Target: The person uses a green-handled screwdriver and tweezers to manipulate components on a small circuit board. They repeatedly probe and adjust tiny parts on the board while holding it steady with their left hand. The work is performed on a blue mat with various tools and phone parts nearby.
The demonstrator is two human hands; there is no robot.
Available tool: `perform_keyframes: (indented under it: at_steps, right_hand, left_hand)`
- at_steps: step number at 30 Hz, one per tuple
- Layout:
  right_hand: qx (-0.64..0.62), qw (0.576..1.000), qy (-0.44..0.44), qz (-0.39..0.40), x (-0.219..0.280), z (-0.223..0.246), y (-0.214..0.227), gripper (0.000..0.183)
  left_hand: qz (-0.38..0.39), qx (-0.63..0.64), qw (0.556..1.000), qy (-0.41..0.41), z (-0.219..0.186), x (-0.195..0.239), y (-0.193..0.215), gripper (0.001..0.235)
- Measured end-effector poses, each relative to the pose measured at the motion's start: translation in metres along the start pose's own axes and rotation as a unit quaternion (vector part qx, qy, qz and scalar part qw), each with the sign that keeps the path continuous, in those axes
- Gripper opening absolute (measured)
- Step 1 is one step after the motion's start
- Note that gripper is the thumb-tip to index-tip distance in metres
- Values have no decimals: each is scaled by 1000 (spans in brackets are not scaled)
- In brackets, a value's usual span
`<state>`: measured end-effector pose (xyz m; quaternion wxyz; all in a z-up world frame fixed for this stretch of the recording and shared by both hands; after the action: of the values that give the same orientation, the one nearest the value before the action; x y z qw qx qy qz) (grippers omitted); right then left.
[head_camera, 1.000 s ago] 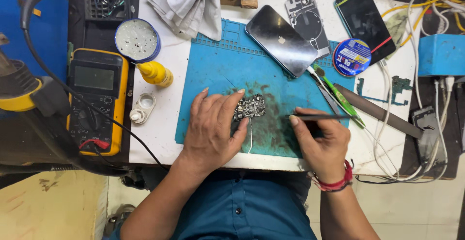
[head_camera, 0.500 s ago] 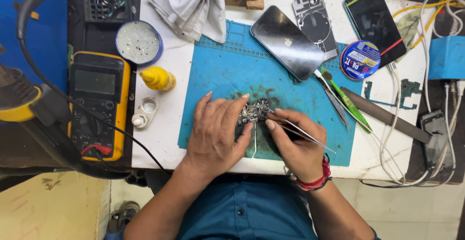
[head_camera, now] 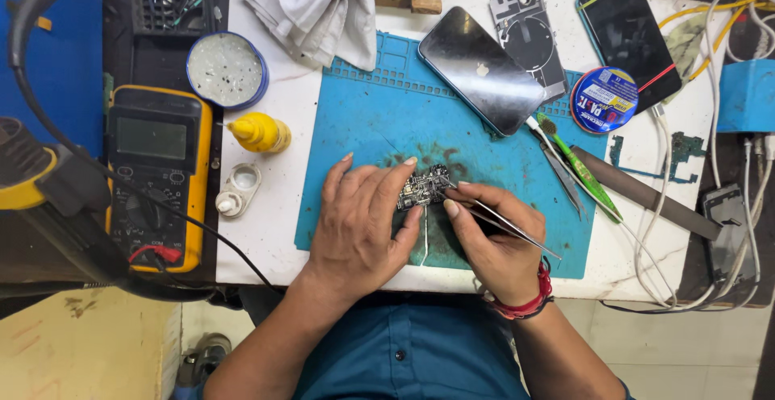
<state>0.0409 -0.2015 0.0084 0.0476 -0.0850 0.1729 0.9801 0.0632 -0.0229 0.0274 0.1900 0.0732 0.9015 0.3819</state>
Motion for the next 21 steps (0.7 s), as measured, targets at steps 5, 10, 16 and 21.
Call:
perform_keyframes:
  at_steps: [5,10,16,21]
  right_hand:
    - [-5,1000,4,-2,0,0,0,23]
    - [7,1000,0,0,-1,1,0,22]
    - [13,1000,6,-1,-2,3,0,22]
    - [29,999,18,0,-2,3,0,22]
  left_hand:
    - [3,-3,1000,3,2,2,-3,58]
    - [7,2,1000,5,1,1,-2,57]
    - [6,-1,1000,5,1,0,-2,57]
    - [6,-2,1000,6,2,2,-3,57]
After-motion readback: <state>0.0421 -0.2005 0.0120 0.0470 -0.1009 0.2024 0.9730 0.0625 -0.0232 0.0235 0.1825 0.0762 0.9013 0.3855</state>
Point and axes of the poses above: each hand's wrist, its own x-axis away from the middle knuckle, its own y-axis out of the back of the hand, z = x × y, the point moved 7 cm from there along -x, towards the middle knuckle, and after that the axes turned 5 degrees about y, right-handed, at the moved point
